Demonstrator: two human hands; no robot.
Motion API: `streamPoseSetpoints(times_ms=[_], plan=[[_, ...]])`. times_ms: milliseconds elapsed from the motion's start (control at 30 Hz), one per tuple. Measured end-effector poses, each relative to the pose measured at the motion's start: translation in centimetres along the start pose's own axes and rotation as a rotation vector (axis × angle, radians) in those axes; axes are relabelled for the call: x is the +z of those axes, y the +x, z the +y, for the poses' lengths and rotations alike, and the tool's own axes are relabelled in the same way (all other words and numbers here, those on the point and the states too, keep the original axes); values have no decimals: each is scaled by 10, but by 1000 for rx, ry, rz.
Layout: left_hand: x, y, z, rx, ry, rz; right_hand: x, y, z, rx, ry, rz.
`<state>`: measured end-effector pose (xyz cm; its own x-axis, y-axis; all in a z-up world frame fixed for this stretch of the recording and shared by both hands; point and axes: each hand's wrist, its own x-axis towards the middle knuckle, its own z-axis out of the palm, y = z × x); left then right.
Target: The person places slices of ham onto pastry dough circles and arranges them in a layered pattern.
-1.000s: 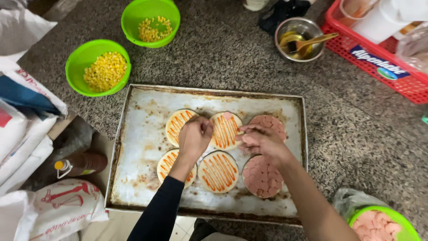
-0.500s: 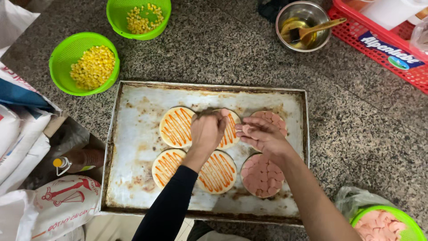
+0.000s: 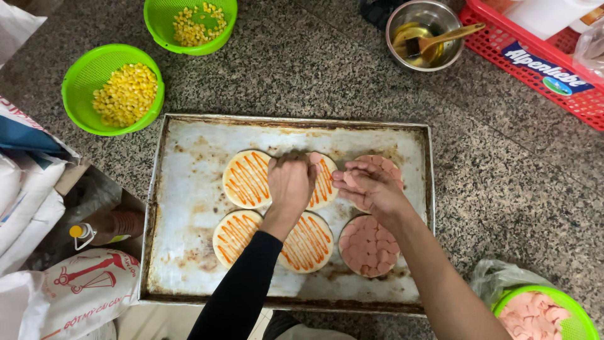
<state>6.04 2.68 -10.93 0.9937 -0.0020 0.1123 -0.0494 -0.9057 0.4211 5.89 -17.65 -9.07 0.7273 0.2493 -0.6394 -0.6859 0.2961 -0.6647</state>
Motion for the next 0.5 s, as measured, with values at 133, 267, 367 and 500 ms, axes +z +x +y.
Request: streamPoseSetpoints(times_ms=[133, 267, 367, 500], plan=[[-11, 0, 5, 64, -86, 76, 5, -4, -3, 10, -12, -3], [-36, -5, 20, 153, -434, -42, 8, -6, -3, 1, -44, 3], [-56, -11, 31, 270, -512, -89, 11, -9, -4, -31, -80, -63], [-69, -15, 34, 334, -448, -53, 11, -19, -3, -98, -140, -186]])
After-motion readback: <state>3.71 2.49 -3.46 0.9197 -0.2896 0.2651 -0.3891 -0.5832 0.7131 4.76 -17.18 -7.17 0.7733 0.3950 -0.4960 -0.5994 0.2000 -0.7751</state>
